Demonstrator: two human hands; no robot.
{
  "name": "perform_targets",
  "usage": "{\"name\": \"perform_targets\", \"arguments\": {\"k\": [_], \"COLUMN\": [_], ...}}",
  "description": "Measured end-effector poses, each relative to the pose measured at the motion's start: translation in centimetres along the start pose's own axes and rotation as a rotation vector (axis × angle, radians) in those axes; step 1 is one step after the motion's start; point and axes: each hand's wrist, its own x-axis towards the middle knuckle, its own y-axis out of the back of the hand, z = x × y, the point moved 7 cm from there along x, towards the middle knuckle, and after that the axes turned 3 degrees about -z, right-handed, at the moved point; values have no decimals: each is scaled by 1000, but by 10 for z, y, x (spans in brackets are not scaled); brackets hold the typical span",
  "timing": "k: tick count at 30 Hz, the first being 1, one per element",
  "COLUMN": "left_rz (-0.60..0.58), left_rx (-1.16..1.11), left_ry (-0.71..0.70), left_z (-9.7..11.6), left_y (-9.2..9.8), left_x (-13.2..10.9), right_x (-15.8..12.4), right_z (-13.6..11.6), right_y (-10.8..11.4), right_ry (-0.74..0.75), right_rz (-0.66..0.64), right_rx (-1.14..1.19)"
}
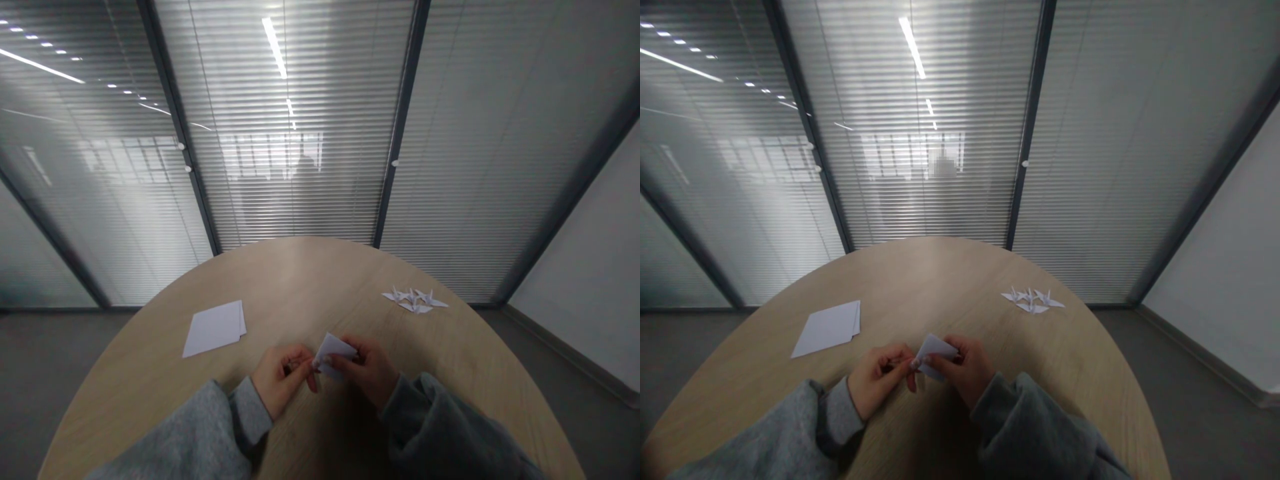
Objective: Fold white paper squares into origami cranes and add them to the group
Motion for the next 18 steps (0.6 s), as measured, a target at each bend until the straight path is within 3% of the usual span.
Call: {"name": "perform_targets", "arguments": {"k": [18], "left_rz": [99], "left_rx": [57], "left_ry": [21], "left_z": [0], "left_y": [11], "left_x": [2], "right_x": [4], "right_z": [-6], "right_y": [11], "right_ry": [59], "right_rz": [-1], "right_rx": [-55]}}
